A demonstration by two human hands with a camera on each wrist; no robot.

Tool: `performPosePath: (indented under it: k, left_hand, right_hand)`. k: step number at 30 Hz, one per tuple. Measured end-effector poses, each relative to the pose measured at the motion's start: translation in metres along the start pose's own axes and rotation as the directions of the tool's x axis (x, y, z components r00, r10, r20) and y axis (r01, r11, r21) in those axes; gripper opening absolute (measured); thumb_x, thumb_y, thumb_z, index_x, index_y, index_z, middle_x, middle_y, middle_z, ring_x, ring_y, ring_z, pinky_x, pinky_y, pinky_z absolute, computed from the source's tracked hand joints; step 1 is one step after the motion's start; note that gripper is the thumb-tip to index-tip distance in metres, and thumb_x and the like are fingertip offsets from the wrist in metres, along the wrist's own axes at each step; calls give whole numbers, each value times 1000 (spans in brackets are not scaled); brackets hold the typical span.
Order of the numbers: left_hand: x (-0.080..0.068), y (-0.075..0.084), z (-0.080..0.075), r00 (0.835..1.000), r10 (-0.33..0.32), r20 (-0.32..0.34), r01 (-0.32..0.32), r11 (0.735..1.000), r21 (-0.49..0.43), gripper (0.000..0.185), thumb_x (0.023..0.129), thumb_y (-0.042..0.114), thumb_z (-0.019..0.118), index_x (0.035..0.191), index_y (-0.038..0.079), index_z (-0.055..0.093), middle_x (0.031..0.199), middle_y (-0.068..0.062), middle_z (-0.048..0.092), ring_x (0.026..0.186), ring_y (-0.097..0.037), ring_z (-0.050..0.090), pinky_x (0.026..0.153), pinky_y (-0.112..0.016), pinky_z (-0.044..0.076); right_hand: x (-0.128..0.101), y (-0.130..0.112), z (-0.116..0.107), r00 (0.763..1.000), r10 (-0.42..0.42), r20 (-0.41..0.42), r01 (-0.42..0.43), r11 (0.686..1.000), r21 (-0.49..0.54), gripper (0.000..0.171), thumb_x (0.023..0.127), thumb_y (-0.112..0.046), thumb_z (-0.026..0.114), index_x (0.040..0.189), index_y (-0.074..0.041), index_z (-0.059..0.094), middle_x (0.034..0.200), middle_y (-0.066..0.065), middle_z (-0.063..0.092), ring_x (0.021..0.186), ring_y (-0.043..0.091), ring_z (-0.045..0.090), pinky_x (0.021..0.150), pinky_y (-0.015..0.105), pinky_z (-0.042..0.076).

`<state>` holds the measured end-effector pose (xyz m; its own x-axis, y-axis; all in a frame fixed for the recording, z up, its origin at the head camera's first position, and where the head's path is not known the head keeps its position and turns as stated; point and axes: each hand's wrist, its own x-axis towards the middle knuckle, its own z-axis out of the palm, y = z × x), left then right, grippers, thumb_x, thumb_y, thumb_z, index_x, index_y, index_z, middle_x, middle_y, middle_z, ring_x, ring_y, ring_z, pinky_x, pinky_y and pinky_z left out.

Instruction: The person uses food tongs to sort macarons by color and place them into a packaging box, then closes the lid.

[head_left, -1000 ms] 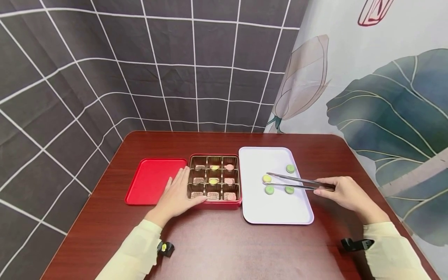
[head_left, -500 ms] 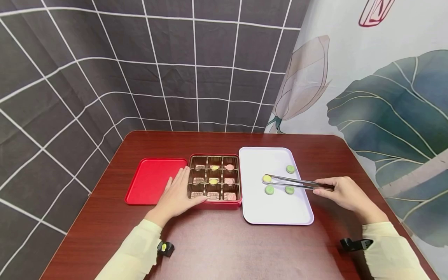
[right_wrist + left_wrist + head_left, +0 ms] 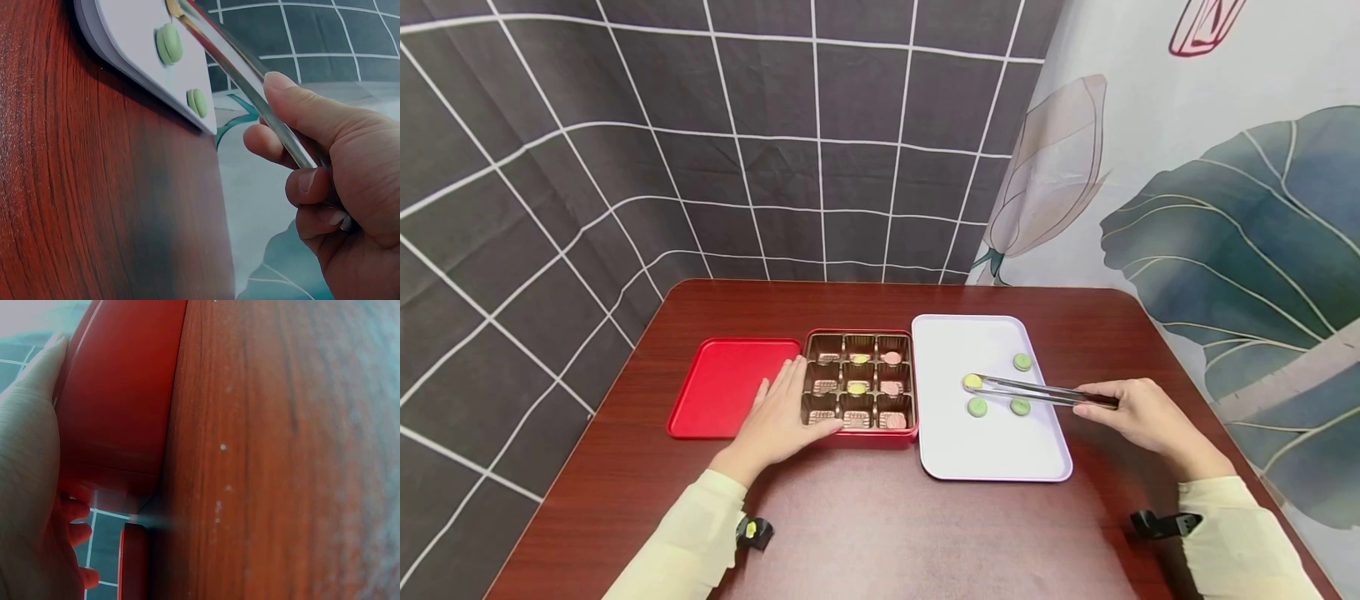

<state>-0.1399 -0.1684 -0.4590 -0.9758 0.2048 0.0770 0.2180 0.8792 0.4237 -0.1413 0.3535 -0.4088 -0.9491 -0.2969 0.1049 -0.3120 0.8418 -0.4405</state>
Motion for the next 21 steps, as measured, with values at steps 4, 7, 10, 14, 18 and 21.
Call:
performPosePath:
  k: [4,7,10,14,18,21]
  left_hand:
    - [0,0,0,1000,0,2,0,1000,5,114,74,74,61,154,5,16,159,-10,17,147,-27,11,114,-57,11]
    - [0,0,0,1000,-2,0,2,1000,3,115,74,74,61,154,5,16,159,-10,17,147,-26,10,114,-56,11]
    - [-1,0,0,1000,6,-8,-6,1000,-1,115,74,74,62,153,5,16,159,-11,18,146,-27,12,114,-57,12]
    - [-1,0,0,1000,12,-12,-12,1000,-6,116,73,73,63,153,4,16,158,-12,20,146,-28,13,114,-57,12]
    - [-1,0,-2,1000,10,0,-10,1000,-12,119,71,74,65,154,5,14,159,-11,18,147,-27,11,114,-57,10]
    - [-2,0,-3,1000,11,8,-11,1000,-17,122,69,75,66,154,5,14,159,-11,17,147,-27,10,114,-57,9]
  right_hand:
    - [0,0,0,1000,1,0,-1,1000,2,34,78,-25,81,106,-8,74,82,-2,71,64,10,52,50,23,42]
    - [-1,-1,0,1000,5,2,-5,1000,2,34,78,-25,81,106,-8,74,82,-2,71,64,10,52,49,23,42]
    - [-1,-1,-1,1000,7,3,-7,1000,2,34,78,-25,81,107,-8,74,81,-2,71,64,10,52,50,23,42]
    - [0,-3,-2,1000,-1,1,1,1000,4,35,78,-28,80,107,-8,74,82,-3,71,64,10,53,50,23,44]
    - [1,-5,-4,1000,-10,-8,10,1000,6,35,78,-28,80,107,-8,74,82,-3,71,64,9,53,49,23,44]
    - [1,-6,-5,1000,-16,-19,16,1000,4,34,78,-25,81,106,-9,74,80,-4,71,61,8,52,47,22,42]
